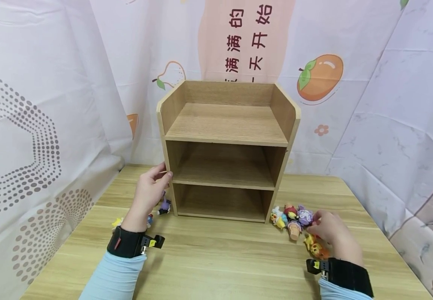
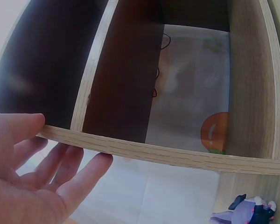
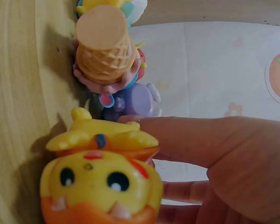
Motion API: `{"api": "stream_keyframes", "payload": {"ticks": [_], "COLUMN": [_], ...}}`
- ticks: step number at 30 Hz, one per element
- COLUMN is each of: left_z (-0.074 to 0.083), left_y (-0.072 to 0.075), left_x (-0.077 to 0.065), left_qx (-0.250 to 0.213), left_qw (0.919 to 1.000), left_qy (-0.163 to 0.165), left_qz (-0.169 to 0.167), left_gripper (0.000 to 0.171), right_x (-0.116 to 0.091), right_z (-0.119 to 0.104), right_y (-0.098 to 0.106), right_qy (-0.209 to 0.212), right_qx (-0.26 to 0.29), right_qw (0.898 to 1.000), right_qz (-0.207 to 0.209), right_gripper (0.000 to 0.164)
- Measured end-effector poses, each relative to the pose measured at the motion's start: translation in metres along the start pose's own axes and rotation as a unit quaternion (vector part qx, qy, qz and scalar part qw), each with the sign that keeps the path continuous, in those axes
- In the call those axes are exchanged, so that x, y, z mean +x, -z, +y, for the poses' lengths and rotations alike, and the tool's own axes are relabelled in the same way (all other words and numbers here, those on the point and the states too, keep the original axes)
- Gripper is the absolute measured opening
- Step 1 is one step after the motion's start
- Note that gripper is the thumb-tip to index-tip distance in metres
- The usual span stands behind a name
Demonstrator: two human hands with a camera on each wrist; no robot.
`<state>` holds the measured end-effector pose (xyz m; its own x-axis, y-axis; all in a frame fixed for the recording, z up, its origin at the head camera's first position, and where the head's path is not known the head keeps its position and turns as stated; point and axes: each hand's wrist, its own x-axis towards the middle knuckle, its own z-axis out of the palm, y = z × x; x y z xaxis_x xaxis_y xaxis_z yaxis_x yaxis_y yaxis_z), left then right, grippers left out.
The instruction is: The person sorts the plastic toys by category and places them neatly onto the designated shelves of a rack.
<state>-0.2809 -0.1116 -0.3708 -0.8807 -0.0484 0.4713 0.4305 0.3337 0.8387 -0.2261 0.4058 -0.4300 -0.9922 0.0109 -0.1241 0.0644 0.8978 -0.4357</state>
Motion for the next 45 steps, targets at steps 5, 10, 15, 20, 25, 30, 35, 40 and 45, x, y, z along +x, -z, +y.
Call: {"api": "stream_keyframes", "payload": {"ticks": [5,10,15,20,25,30,35,40,45], "left_z": [0.000,0.000,0.001,0.000,-0.001,-0.001,-0.002,-0.001,-0.002], "left_y": [-0.001,-0.001,-0.001,-0.001,-0.001,-0.001,-0.001,-0.001,-0.001], "left_x": [0.001,0.001,0.001,0.001,0.001,0.001,0.002,0.001,0.000], "left_qx": [0.001,0.003,0.001,0.001,0.005,0.008,0.007,0.005,0.006], "left_qw": [1.0000,1.0000,1.0000,0.9999,1.0000,0.9999,1.0000,0.9999,1.0000], "left_qy": [-0.002,-0.007,-0.008,-0.009,-0.006,-0.004,-0.006,-0.008,-0.004], "left_qz": [0.000,0.000,0.004,0.005,0.005,0.005,0.004,0.004,0.002], "left_gripper": [0.042,0.042,0.041,0.041,0.042,0.042,0.042,0.042,0.042], "right_x": [0.001,0.004,0.006,0.006,0.007,0.008,0.008,0.007,0.006], "right_z": [0.003,0.006,0.009,0.009,0.010,0.011,0.012,0.012,0.012], "right_y": [-0.002,-0.003,-0.005,-0.004,-0.005,-0.005,-0.004,-0.003,0.000], "right_qy": [-0.003,0.000,0.001,-0.005,-0.006,0.007,0.020,0.019,0.011], "right_qx": [0.001,-0.005,-0.014,-0.014,-0.014,-0.021,-0.026,-0.026,-0.027], "right_qw": [1.000,1.000,1.000,1.000,1.000,1.000,0.999,0.998,0.998], "right_qz": [0.004,0.010,0.014,0.012,0.013,0.020,0.037,0.050,0.056], "right_gripper": [0.045,0.042,0.040,0.039,0.039,0.038,0.032,0.030,0.030]}}
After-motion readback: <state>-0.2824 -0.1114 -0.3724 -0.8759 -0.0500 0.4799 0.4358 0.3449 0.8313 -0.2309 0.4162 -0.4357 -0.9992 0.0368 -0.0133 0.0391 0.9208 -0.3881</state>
